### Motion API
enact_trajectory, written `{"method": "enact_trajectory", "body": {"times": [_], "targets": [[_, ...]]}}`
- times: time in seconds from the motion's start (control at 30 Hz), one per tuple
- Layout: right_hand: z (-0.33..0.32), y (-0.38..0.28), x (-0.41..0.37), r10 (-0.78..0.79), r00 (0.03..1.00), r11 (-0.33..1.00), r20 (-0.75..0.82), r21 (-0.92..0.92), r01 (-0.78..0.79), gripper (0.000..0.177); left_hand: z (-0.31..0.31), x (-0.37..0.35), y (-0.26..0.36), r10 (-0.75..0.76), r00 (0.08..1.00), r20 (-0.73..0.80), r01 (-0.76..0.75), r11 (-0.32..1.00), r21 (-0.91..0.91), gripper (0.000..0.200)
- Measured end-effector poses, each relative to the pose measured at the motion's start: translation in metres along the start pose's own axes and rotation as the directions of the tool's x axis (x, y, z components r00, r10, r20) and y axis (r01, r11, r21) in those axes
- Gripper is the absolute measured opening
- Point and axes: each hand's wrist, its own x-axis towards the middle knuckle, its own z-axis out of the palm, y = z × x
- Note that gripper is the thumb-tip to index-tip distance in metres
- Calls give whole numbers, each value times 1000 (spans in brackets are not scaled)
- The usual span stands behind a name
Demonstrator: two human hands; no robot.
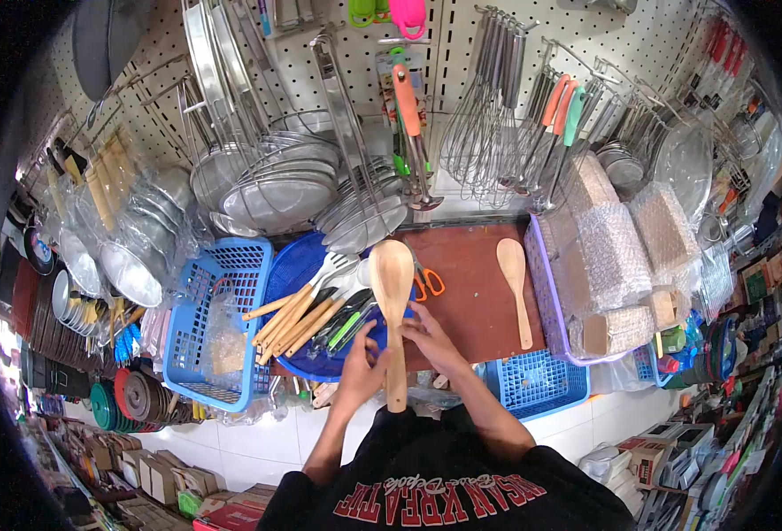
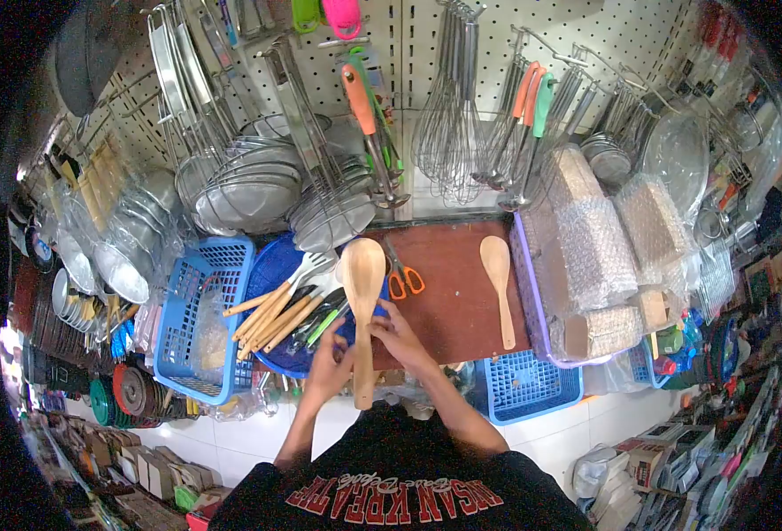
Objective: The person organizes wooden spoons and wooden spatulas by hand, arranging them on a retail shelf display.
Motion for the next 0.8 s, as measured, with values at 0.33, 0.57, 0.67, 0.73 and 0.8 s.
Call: {"method": "enact_trajectory", "body": {"times": [0.33, 0.57, 0.67, 0.73, 0.8], "targets": [[-64, -30, -73, 2, 993, 1000, -117, 25, 1, 59, 82, -19, 3, -61, 946, 319, 136, 966, -221, 29], [-100, -35, -105, -54, 983, 997, -178, 53, 64, 53, 110, -15, 32, -51, 852, 521, 141, 981, -134, 25], [-107, -35, -111, -91, 971, 995, -220, -54, 81, 45, 128, -16, 28, 60, 897, 438, 44, 973, -225, 21], [-112, -40, -118, -35, 978, 999, -207, -37, 28, 41, 137, -13, 21, 30, 897, 440, 92, 963, -254, 20], [-119, -38, -121, -34, 983, 997, -179, -67, 22, 38, 143, -11, 21, 9, 900, 435, 129, 950, -285, 19]]}}
